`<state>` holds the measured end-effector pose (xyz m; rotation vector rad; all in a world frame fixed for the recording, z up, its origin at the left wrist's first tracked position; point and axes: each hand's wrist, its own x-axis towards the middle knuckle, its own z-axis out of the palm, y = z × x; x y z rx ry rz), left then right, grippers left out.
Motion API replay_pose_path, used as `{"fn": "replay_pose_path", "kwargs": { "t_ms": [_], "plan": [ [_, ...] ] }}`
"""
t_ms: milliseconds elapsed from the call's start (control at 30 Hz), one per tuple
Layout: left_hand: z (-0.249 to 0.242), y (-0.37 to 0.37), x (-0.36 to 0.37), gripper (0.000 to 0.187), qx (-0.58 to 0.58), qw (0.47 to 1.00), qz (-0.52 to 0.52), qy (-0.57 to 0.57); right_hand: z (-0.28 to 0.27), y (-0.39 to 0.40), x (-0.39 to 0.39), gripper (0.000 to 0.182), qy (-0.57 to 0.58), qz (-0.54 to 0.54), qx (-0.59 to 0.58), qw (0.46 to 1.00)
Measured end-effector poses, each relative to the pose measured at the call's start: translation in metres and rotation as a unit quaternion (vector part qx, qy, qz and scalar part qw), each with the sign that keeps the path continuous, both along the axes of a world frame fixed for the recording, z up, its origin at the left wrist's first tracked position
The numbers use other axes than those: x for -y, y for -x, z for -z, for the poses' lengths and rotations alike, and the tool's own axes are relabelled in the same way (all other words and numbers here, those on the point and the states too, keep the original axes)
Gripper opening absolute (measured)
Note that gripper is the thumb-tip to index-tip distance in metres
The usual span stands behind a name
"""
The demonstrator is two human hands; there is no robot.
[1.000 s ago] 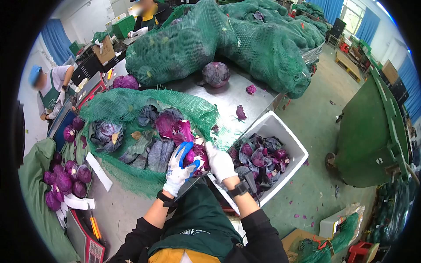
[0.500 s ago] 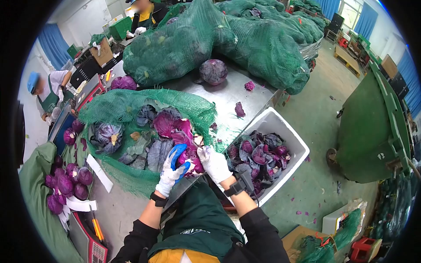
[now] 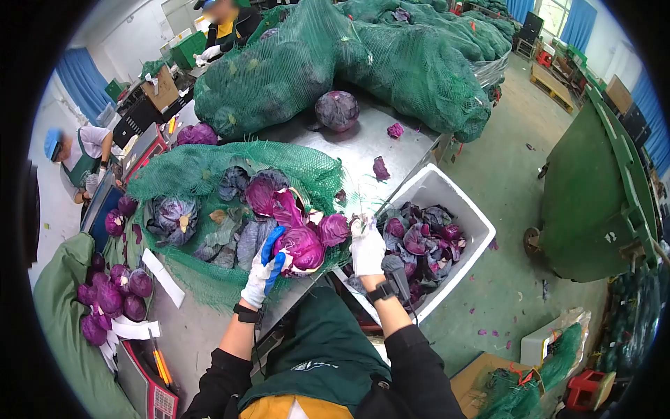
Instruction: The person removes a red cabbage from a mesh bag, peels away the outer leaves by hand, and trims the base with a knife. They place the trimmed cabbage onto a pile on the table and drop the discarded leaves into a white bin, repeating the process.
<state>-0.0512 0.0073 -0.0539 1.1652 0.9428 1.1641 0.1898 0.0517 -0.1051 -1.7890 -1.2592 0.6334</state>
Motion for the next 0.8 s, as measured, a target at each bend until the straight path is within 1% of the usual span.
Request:
{"fn": "replay_pose_path", "kwargs": {
  "t_ms": [33,67,100,133,167,233,267,300,333,367,400,433,467,500,533,567,600,633,700,733,767,800],
  "plan": [
    [0.002,-0.001,-0.001,0.068,-0.019,0.999,-0.004,-0.029,-0.005,0.003,0.011,0.033,-0.040,-0.005,-0.043,0.998],
    [0.001,-0.001,-0.001,0.068,-0.018,0.999,-0.002,-0.029,-0.013,0.012,0.022,0.038,-0.061,-0.013,-0.085,0.994],
    [-0.002,-0.001,-0.001,0.066,-0.017,1.000,-0.001,0.012,-0.024,0.023,0.035,0.044,-0.082,-0.022,-0.126,0.988],
    [-0.005,-0.002,-0.001,0.065,-0.016,0.999,-0.001,0.052,-0.043,0.035,0.054,0.050,-0.008,-0.048,-0.188,0.981],
    [-0.007,-0.004,-0.002,0.065,-0.016,0.999,-0.001,0.050,-0.054,0.049,0.071,0.058,0.064,-0.075,-0.249,0.963],
    [-0.009,-0.011,-0.002,0.060,-0.058,0.997,-0.042,-0.018,-0.017,0.084,0.086,0.074,-0.061,-0.123,-0.238,0.961],
    [-0.009,-0.013,-0.002,0.060,-0.059,0.997,-0.042,-0.020,-0.055,0.085,0.086,0.083,0.083,-0.079,-0.293,0.949],
    [-0.007,-0.014,-0.003,0.059,-0.083,0.993,-0.078,-0.022,-0.069,0.080,0.074,0.083,0.081,-0.081,-0.295,0.949],
    [-0.005,-0.014,-0.003,0.058,-0.108,0.987,-0.114,-0.023,-0.079,0.070,0.062,0.087,0.078,-0.118,-0.296,0.945],
    [-0.001,-0.016,0.001,0.054,-0.081,0.986,-0.140,-0.023,-0.086,0.059,0.049,0.090,0.077,-0.154,-0.297,0.939],
    [-0.009,-0.022,0.008,0.053,0.003,0.990,-0.140,0.026,-0.086,0.045,0.031,0.088,0.059,-0.188,-0.284,0.938],
    [-0.016,-0.029,0.017,0.052,0.088,0.983,-0.140,0.078,-0.093,0.032,0.016,0.077,0.078,-0.208,-0.353,0.909],
    [-0.006,-0.032,0.019,0.050,0.096,0.981,-0.136,0.103,-0.095,0.018,-0.003,0.070,0.087,-0.222,-0.303,0.923],
    [-0.003,-0.036,0.021,0.042,0.020,0.984,-0.125,0.126,-0.089,0.009,-0.019,0.064,0.093,-0.236,-0.251,0.934],
    [0.001,-0.037,0.019,0.038,-0.132,0.982,-0.133,-0.015,-0.059,0.006,-0.036,0.062,0.074,-0.229,-0.254,0.937],
    [-0.004,-0.041,0.015,0.034,-0.278,0.938,-0.136,-0.155,-0.050,0.006,-0.046,0.060,0.054,-0.220,-0.258,0.939],
    [-0.011,-0.043,0.011,0.032,-0.339,0.900,-0.158,-0.224,-0.039,0.002,-0.047,0.061,0.078,-0.228,-0.318,0.917],
    [-0.014,-0.046,0.000,0.032,-0.337,0.901,-0.157,-0.223,-0.040,0.003,-0.043,0.061,0.079,-0.227,-0.316,0.918],
    [-0.021,-0.052,-0.022,0.040,-0.398,0.845,-0.174,-0.311,-0.043,0.004,-0.034,0.055,0.060,-0.218,-0.267,0.937],
    [-0.016,-0.050,-0.034,0.045,-0.394,0.877,-0.118,-0.250,-0.044,0.003,-0.030,0.046,0.059,-0.213,-0.200,0.954],
    [0.004,-0.050,-0.044,0.045,-0.171,0.976,-0.053,-0.122,-0.034,-0.001,-0.024,0.046,0.058,-0.213,-0.199,0.955],
    [0.008,-0.048,-0.051,0.044,-0.154,0.981,-0.044,-0.106,-0.018,-0.008,-0.015,0.046,-0.012,-0.242,-0.002,0.970]
  ]
}}
